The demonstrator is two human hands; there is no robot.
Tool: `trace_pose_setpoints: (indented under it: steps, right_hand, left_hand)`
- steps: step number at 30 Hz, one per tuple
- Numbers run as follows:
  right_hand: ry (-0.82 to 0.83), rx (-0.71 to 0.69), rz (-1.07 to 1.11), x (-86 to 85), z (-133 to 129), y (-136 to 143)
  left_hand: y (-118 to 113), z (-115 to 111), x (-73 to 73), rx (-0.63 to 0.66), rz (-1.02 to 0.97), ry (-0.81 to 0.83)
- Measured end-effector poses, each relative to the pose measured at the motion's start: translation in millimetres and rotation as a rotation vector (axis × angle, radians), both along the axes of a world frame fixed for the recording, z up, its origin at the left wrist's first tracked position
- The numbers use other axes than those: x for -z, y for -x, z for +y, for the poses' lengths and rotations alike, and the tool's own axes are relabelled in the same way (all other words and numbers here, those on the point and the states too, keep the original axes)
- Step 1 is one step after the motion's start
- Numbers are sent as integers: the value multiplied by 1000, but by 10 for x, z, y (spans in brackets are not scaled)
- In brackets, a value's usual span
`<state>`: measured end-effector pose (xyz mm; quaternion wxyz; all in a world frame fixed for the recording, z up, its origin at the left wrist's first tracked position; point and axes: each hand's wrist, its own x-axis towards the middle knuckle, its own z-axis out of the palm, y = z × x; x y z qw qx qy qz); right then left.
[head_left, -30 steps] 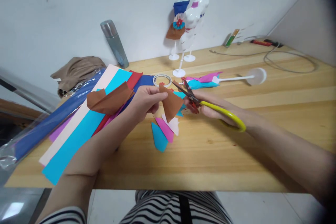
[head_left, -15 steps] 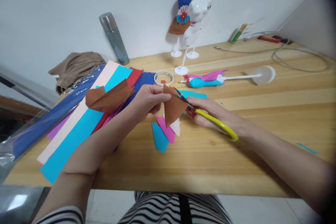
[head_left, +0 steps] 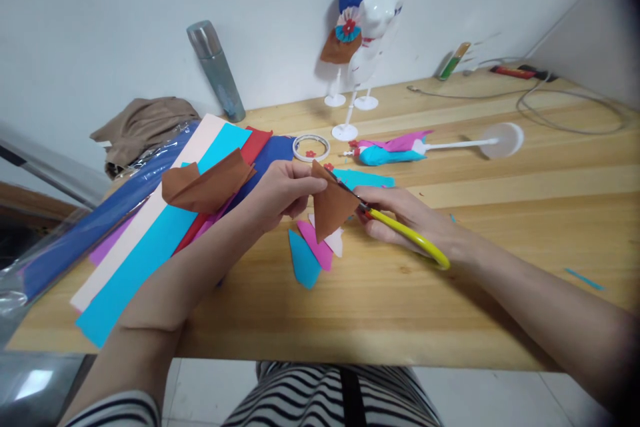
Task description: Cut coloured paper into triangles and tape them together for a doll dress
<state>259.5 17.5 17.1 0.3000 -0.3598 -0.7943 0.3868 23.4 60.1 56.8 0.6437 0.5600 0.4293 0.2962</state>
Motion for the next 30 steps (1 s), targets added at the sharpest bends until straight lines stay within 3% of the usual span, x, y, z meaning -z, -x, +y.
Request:
trace_pose_setpoints:
  steps: [11,18,25,30]
  right_hand:
    - [15,-44,42,154,94,-43]
    - [86,85,61,65,-46,31]
    - [61,37,35,149,36,3]
    - [111,67,32,59,-41,10]
  left_hand:
    - [16,17,15,15,-24,-12]
    - [14,26,24,10,8,2]
    - [25,29,14,29,-2,14]
    - [13,39,49,19,13,34]
